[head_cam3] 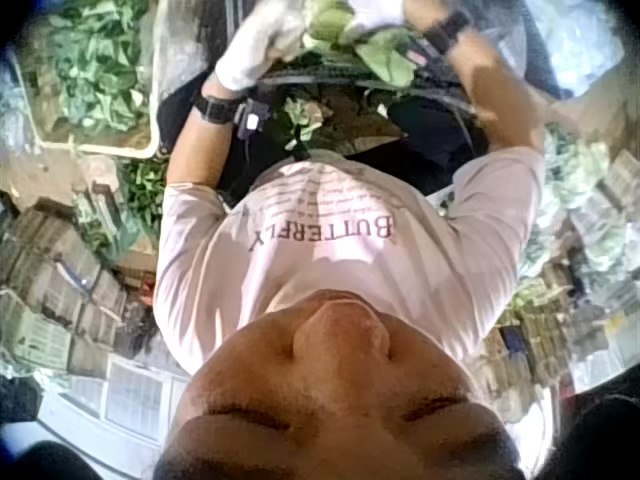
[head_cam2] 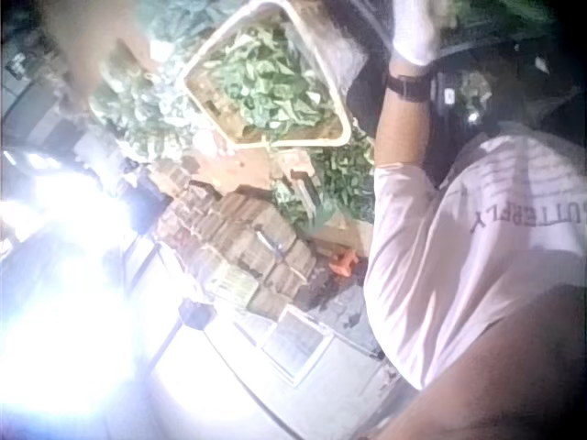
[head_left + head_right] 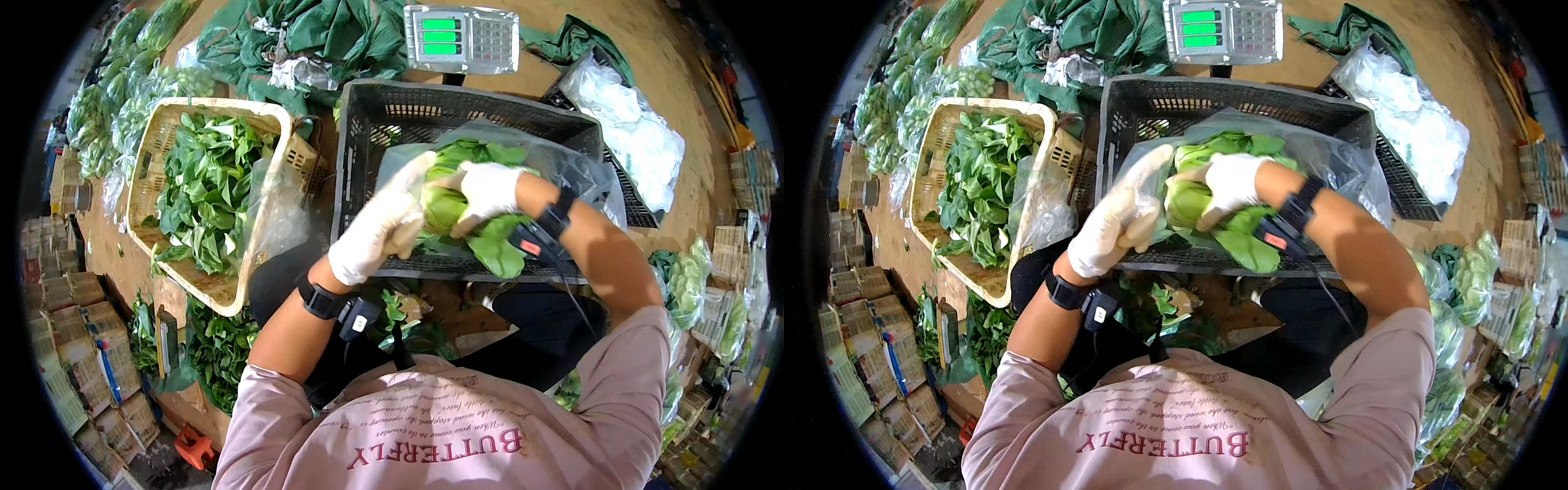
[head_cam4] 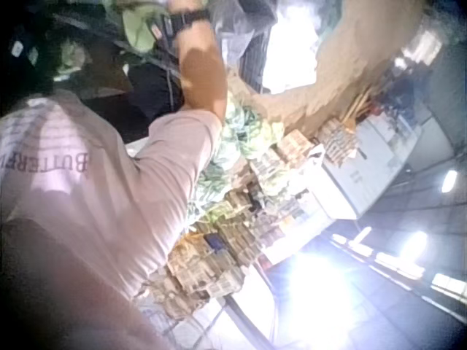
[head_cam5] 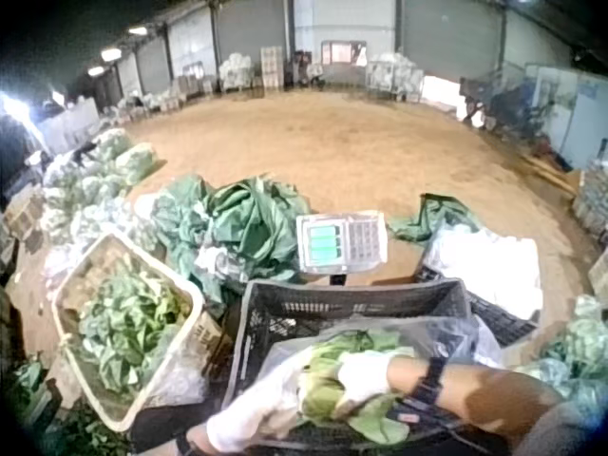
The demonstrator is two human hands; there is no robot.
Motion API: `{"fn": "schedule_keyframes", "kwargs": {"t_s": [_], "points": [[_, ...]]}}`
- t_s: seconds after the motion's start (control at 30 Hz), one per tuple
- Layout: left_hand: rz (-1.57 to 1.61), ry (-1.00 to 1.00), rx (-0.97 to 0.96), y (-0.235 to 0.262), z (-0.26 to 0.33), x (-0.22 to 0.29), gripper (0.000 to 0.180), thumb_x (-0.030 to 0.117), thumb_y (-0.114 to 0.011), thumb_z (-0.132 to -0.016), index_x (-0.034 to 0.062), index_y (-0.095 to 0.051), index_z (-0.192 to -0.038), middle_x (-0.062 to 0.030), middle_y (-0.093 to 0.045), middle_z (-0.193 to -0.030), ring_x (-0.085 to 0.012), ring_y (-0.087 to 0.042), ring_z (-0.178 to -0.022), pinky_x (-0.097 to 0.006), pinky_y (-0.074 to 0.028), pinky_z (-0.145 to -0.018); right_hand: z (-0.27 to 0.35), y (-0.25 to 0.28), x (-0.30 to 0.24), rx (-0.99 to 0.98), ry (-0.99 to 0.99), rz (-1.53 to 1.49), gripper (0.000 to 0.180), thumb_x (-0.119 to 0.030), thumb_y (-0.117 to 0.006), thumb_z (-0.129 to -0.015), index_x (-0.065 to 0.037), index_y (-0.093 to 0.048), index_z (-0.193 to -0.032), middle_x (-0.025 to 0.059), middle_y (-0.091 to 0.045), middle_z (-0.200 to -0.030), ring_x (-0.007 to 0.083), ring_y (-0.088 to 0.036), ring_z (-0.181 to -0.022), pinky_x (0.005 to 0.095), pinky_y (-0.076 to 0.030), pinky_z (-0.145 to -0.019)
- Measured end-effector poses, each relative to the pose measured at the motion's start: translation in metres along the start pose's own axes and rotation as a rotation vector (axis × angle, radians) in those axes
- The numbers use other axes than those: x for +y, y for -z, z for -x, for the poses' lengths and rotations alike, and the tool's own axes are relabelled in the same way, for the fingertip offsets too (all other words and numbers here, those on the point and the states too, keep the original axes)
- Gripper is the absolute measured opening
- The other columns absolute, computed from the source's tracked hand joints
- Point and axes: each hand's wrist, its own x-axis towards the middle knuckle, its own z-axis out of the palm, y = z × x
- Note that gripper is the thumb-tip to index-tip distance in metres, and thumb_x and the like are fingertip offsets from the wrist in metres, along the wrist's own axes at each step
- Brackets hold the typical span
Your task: The person sorts leafy green vegetables, trims the stems with a knife, and places them into plastic bags which are then tied.
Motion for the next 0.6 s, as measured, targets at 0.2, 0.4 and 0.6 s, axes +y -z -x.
{"fn": "schedule_keyframes", "kwargs": {"t_s": [0.2,0.4,0.6], "points": [[-0.013,0.101,-0.143,-0.007,0.008,0.012,0.075,0.032,-0.053,-0.09,0.0111,-0.015,-0.151,0.0075,-0.035,-0.066,-0.0046,-0.028,-0.055,-0.019,-0.025,-0.05,-0.114,-0.024,0.039,-0.298,0.406,-0.665,0.064,-0.044,-0.077,-0.067,-0.011,-0.062,-0.12,0.0109,-0.063,-0.115,0.0264,-0.058,-0.1,0.0372,-0.043,-0.091],[0.107,0.161,-0.201,0.011,0.024,0.027,0.075,0.037,-0.055,-0.091,0.0076,-0.018,-0.149,0.0085,-0.031,-0.062,-0.0043,-0.026,-0.052,-0.019,-0.022,-0.048,-0.141,0.003,0.055,-0.306,-0.249,-0.181,0.05,-0.044,-0.064,-0.082,-0.011,-0.061,-0.12,0.0083,-0.062,-0.118,0.0215,-0.056,-0.101,0.0345,-0.042,-0.093],[0.214,0.025,0.208,0.027,0.029,0.024,0.052,0.03,-0.053,-0.093,0.0019,-0.042,-0.136,0.007,-0.038,-0.059,-0.0033,-0.029,-0.049,-0.018,-0.023,-0.047,-0.121,0.008,0.101,-0.454,-0.33,-0.119,0.088,-0.057,-0.076,-0.061,-0.016,-0.05,-0.134,0.0114,-0.055,-0.131,0.0255,-0.05,-0.12,0.0376,-0.038,-0.101]]}}
